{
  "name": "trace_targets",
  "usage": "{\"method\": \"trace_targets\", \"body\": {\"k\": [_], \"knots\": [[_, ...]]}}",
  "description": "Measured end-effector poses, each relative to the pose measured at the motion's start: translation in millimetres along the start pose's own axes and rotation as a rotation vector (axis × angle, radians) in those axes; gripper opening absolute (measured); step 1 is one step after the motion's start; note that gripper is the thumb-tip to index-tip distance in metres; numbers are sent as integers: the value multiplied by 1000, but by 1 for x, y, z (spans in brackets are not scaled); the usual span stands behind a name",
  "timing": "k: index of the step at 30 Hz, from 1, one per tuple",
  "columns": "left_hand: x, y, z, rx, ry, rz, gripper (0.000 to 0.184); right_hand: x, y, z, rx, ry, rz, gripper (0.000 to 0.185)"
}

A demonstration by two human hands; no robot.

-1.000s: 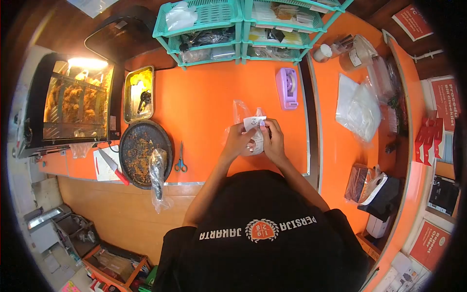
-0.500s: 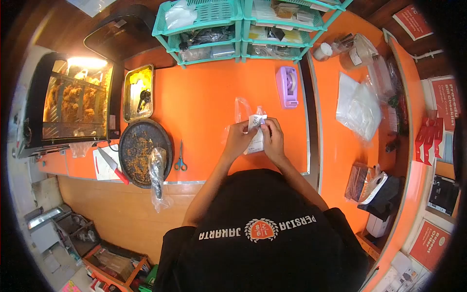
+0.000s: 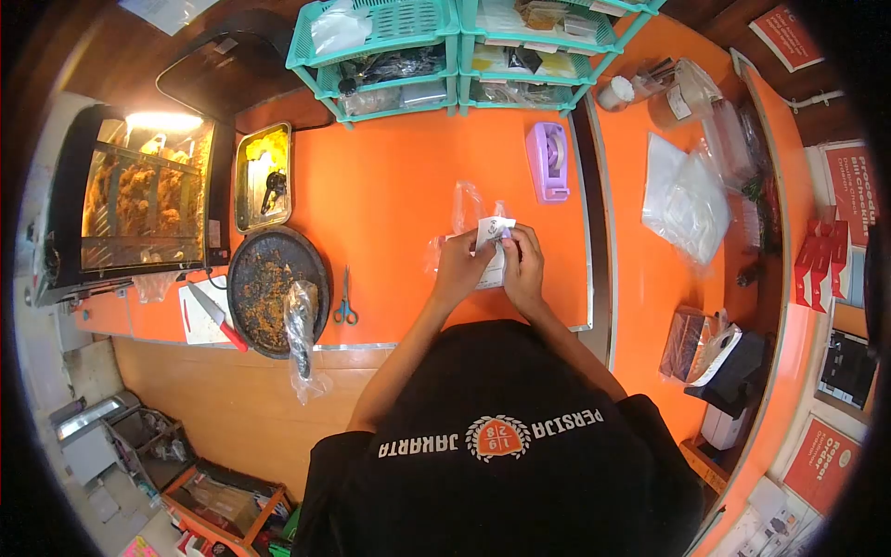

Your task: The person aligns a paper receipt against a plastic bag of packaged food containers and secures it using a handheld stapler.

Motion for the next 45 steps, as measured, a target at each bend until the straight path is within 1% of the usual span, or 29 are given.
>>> {"method": "trace_targets", "body": {"k": [4,6,8,12,13,14,15,16,17,19,20,21,22,23,25,26,28,29,30,31,33,34,35,37,38,40,42,43,45], "knots": [[3,-1,0,14,-39,19,19,0,0,0,-7,-18,21,21],[1,-1,-1,19,-43,12,19,-3,-1,-1,-2,-30,-46,23],[-9,0,1,8,-29,-9,19,-4,0,-1,-8,-33,-52,24],[8,-1,1,3,-28,0,18,-10,2,0,-64,-76,-36,24],[18,-1,6,-7,-2,84,19,-10,0,3,-62,-76,-36,24],[28,0,10,-20,23,170,20,-21,-1,6,-44,-249,-169,25],[30,1,11,-18,21,168,20,-32,-3,4,-34,-422,-302,26],[13,0,11,4,41,133,21,-27,-11,4,-43,-423,-298,26],[5,5,9,30,64,109,22,-12,-15,5,-50,-385,-225,25],[19,7,7,17,112,102,22,0,-13,6,-85,-291,-101,22],[28,0,9,-5,157,72,23,-8,-15,3,-86,-291,-87,22],[48,1,10,4,195,164,22,-21,-8,-3,-74,-352,-171,21],[45,3,12,2,196,167,22,-29,-3,-7,-61,-412,-259,20],[41,2,14,-7,227,156,22,-32,-3,-6,-61,-412,-259,20],[35,2,19,-9,258,146,22,-27,-6,-19,160,-327,-249,22],[33,1,18,25,284,157,21,-22,-8,-16,154,-325,-249,22],[26,1,15,58,312,167,21,0,-13,-18,272,-178,-120,26],[23,3,14,68,411,222,23,0,-15,-17,273,-177,-120,26],[23,4,13,76,510,277,25,3,-17,-17,294,-126,-64,27],[24,4,15,73,510,279,25,8,-17,-18,317,-75,-11,28],[35,7,17,76,532,380,30,7,-16,-18,350,-81,-66,27],[38,7,15,75,534,380,30,5,-16,-19,379,-86,-118,25],[40,6,16,56,460,356,33,-1,-16,-19,380,-85,-116,25],[44,5,19,35,388,331,37,-31,-9,-24,401,-329,-391,22],[46,5,17,56,409,339,36,-33,-10,-24,401,-327,-390,22],[49,6,13,78,432,349,35,-31,-11,-22,375,-251,-303,20],[42,2,15,40,286,189,29,-30,-11,-25,372,-258,-260,23],[37,2,16,40,286,188,29,-26,-12,-24,368,-265,-215,25],[29,6,16,119,284,213,27,-27,-11,-22,392,-271,-241,28]]}}
Point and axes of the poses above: each hand's wrist, its own y-axis away from the middle knuckle, its own z-axis out of the back of the hand, x = y × z, the point moved 8 cm from there along -y, towards the middle knuckle
